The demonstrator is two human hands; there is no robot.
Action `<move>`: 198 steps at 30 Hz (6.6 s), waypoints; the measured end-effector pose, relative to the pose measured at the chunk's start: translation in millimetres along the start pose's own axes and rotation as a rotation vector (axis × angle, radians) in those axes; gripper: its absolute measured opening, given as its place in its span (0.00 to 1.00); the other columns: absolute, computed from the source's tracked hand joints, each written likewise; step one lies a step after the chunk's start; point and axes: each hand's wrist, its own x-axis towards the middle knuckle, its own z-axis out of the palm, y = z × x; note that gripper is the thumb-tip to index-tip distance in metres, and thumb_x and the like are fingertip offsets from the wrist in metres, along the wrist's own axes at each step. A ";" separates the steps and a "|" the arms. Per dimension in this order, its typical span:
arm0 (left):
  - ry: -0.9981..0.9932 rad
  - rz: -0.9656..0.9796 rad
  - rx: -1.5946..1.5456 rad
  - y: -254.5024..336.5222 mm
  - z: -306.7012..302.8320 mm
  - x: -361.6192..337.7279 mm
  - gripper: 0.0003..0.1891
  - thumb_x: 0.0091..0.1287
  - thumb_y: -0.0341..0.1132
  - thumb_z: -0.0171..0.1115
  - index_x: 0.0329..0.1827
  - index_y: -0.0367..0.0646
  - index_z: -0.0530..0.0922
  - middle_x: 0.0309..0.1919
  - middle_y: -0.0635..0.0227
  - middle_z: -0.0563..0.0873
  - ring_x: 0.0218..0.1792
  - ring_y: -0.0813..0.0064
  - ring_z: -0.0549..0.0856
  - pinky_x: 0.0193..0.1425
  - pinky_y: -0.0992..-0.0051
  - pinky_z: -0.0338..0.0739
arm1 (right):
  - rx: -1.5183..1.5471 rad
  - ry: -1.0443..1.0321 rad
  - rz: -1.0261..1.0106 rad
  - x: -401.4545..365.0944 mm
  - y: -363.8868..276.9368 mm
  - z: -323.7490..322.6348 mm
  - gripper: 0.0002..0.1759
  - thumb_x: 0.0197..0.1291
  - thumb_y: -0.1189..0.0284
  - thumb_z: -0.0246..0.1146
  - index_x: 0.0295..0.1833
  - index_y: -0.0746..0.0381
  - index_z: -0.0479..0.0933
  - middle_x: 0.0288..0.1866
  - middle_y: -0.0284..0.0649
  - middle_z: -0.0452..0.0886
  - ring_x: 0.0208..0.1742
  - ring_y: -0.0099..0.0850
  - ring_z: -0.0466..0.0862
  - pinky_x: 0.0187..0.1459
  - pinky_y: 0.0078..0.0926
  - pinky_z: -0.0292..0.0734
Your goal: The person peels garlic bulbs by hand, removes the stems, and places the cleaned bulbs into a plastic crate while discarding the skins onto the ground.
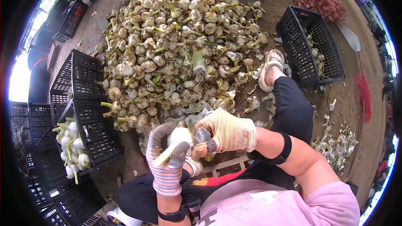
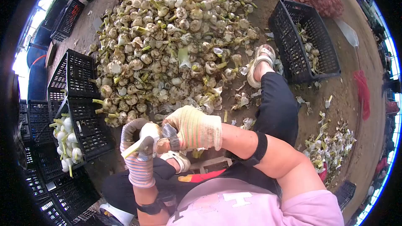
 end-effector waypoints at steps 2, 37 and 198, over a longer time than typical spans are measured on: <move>-0.002 -0.002 0.047 1.5 2.9 -1.4 0.27 0.50 0.44 0.76 0.47 0.36 0.76 0.41 0.66 0.80 0.43 0.75 0.78 0.51 0.75 0.73 | 0.029 -0.041 -0.014 0.7 4.3 -4.4 0.19 0.43 0.61 0.73 0.36 0.63 0.80 0.24 0.28 0.78 0.27 0.14 0.72 0.26 0.19 0.70; 0.098 0.141 0.039 -9.4 6.4 7.7 0.32 0.60 0.47 0.65 0.61 0.33 0.70 0.51 0.61 0.79 0.49 0.72 0.78 0.57 0.73 0.71 | -0.024 0.279 -0.433 7.3 -4.4 8.0 0.10 0.56 0.77 0.61 0.45 0.63 0.72 0.38 0.38 0.76 0.40 0.27 0.76 0.43 0.26 0.73; -0.111 -0.106 -0.683 -6.9 1.2 11.3 0.15 0.52 0.26 0.70 0.44 0.43 0.83 0.60 0.51 0.74 0.55 0.58 0.80 0.52 0.66 0.81 | 1.201 0.161 -0.261 11.1 3.4 -6.2 0.07 0.63 0.73 0.57 0.45 0.61 0.70 0.41 0.38 0.78 0.43 0.29 0.81 0.46 0.30 0.79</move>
